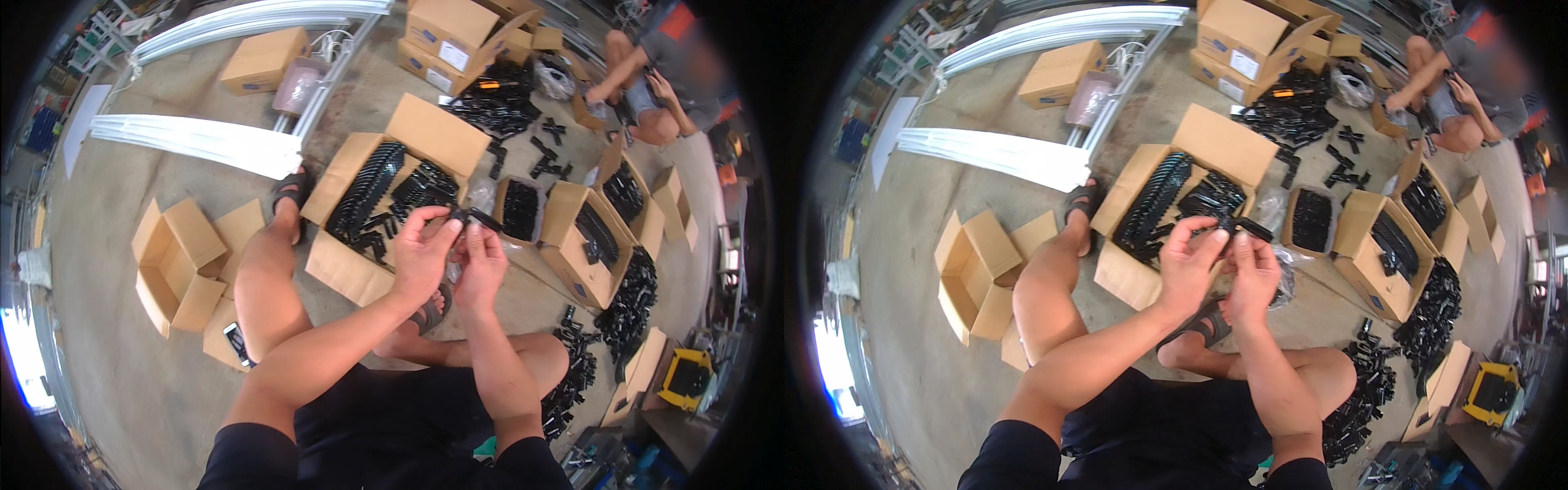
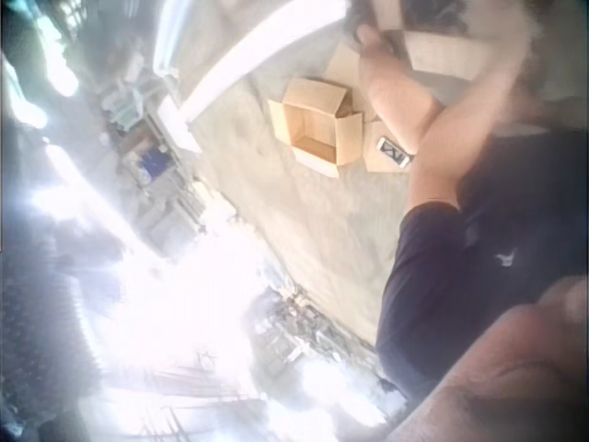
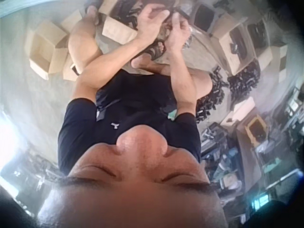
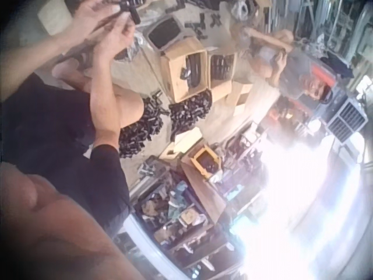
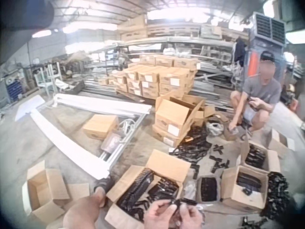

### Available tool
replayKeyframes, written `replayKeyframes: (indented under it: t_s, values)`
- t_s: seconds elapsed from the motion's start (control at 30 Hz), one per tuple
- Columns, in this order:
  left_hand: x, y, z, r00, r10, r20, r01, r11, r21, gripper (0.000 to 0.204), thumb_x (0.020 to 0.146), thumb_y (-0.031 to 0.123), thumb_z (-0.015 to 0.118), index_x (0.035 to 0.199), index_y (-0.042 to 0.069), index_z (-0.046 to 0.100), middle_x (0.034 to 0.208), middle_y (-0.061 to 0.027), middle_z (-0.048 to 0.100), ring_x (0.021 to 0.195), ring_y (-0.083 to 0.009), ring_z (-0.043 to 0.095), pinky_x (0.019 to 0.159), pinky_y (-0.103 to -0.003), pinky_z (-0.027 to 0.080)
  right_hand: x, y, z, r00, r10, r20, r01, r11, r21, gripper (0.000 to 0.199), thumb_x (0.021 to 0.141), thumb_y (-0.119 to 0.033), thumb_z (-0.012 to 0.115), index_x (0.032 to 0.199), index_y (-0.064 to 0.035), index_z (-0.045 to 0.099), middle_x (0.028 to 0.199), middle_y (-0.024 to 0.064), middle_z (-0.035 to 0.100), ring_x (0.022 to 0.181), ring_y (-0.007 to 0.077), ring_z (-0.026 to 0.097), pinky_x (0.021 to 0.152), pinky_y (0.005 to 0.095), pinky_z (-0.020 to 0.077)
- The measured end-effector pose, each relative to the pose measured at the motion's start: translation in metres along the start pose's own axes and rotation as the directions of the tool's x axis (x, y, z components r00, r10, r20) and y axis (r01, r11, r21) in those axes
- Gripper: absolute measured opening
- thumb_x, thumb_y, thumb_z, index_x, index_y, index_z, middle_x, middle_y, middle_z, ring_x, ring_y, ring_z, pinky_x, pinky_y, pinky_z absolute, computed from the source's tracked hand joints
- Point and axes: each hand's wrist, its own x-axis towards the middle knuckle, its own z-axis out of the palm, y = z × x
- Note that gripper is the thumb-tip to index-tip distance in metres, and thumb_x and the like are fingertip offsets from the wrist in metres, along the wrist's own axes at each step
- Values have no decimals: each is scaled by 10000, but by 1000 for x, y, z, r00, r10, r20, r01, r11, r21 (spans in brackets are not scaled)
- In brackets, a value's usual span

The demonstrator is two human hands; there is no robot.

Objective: The person sits on the floor in a warehouse and assembles small black plastic components by hand. They pick up individual pieces from a pile, snap them together to form a larger unit, and place the finished assembly into a cardboard box.

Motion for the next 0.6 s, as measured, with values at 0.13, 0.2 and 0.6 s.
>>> replayKeyframes:
  t_s: [0.13, 0.2, 0.6]
  values:
    - [-1, 4, 2, 999, -32, -27, 31, 999, -39, 213, 980, 35, 668, 1171, -8, 583, 1071, -109, 729, 948, -116, 684, 824, -254, 565, 2, 4, -2, 1000, -3, 27, 2, 999, 36, 123, 972, -117, 703, 1059, -33, 678, 886, 18, 685, 732, 75, 603, 602, 220, 470]
    - [-2, 6, 5, 999, -53, -8, 52, 998, -32, 219, 986, 45, 669, 1177, -12, 578, 1076, -112, 724, 955, -113, 675, 837, -255, 559, 1, 0, -8, 999, 1, 34, -3, 999, 42, 131, 974, -119, 702, 1070, -32, 684, 875, 16, 684, 727, 73, 600, 601, 220, 470]
    - [-3, -2, 2, 999, -16, 29, 16, 1000, -9, 210, 985, 36, 664, 1172, -18, 584, 1078, -108, 723, 959, -100, 661, 830, -239, 544, -2, -4, -1, 1000, 6, -23, -6, 1000, 26, 140, 993, -168, 688, 1047, -41, 664, 802, -2, 632, 692, 73, 553, 606, 244, 461]
